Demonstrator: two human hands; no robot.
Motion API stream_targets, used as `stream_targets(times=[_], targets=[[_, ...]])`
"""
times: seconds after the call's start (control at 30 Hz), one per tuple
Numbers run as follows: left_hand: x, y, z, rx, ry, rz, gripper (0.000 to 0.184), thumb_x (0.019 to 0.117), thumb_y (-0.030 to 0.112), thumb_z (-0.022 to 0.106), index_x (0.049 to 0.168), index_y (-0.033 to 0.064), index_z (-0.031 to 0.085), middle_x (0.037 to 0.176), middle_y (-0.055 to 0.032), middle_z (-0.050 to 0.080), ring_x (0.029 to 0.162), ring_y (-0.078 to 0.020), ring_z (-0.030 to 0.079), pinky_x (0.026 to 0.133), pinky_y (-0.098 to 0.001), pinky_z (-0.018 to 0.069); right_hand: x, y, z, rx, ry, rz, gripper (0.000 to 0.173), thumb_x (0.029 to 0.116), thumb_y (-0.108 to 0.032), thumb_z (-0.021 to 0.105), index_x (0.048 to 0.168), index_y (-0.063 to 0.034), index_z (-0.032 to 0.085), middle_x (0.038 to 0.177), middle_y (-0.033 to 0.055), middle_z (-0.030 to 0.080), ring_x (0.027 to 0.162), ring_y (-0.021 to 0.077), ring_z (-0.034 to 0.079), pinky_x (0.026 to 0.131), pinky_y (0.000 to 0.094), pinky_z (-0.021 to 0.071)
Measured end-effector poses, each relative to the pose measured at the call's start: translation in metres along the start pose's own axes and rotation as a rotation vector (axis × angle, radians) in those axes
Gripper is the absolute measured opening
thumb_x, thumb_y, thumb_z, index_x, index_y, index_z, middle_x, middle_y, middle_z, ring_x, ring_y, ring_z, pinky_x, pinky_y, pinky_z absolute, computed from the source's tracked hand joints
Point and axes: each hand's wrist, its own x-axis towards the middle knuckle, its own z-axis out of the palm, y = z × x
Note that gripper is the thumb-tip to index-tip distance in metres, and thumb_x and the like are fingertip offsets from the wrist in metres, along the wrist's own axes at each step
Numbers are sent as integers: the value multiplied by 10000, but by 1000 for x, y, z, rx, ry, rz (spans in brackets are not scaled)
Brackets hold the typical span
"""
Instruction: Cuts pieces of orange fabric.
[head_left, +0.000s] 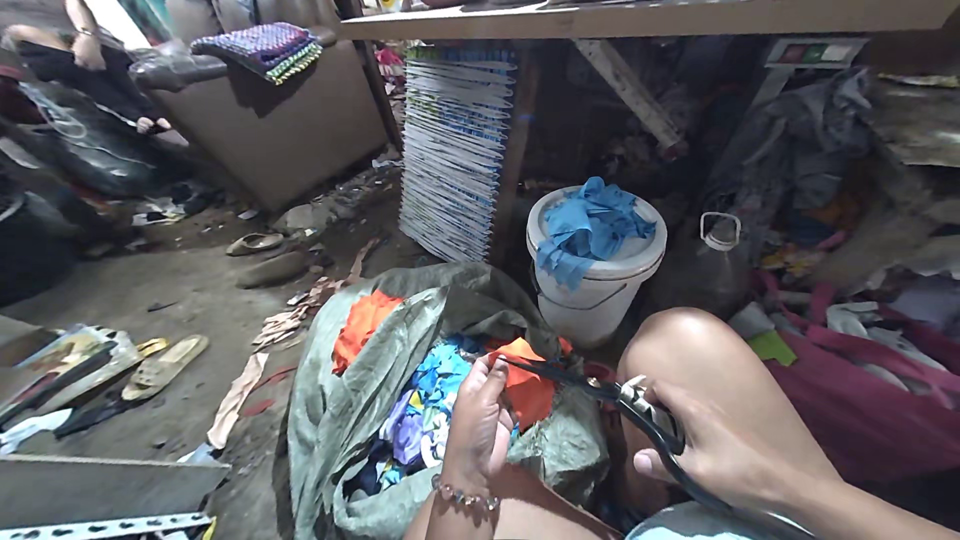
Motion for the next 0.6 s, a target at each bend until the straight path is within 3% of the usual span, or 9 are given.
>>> stream_targets(times=[0.13,0.3,0.43,0.53,0.6], targets=[[-1,-3,4,5,-7,-7,169,1079,45,405,1169,-6,539,949,-128,696,818,-204,720,695,-359,624,7,-6,1,-32,-5,18,769,795,-600,763,1228,14,599,1070,187,636,986,311,626,876,501,515],[0,-1,0,-16,-1,-28,206,1091,67,397,1237,-20,512,975,-154,693,828,-223,726,708,-371,629,15,-2,6,-19,6,-47,658,856,-543,737,1166,26,617,1026,188,642,942,308,635,852,488,521],[1,0,-4,1,20,-40,218,1097,111,415,1240,-18,516,943,-154,689,790,-220,724,676,-362,627,18,1,9,36,0,-82,572,878,-496,746,1090,24,639,893,144,632,787,238,611,737,427,520],[3,3,-6,12,83,-29,214,1096,116,424,1238,-17,513,947,-154,678,780,-221,719,665,-360,625,23,-3,7,126,-82,4,573,850,-483,781,1081,22,641,886,117,619,779,201,591,733,397,507],[5,5,-11,44,148,4,218,1092,110,437,1257,-17,501,993,-156,686,796,-216,719,665,-348,618,26,-2,9,229,-113,54,565,816,-483,802,1052,0,629,865,53,591,756,124,566,710,317,491]])
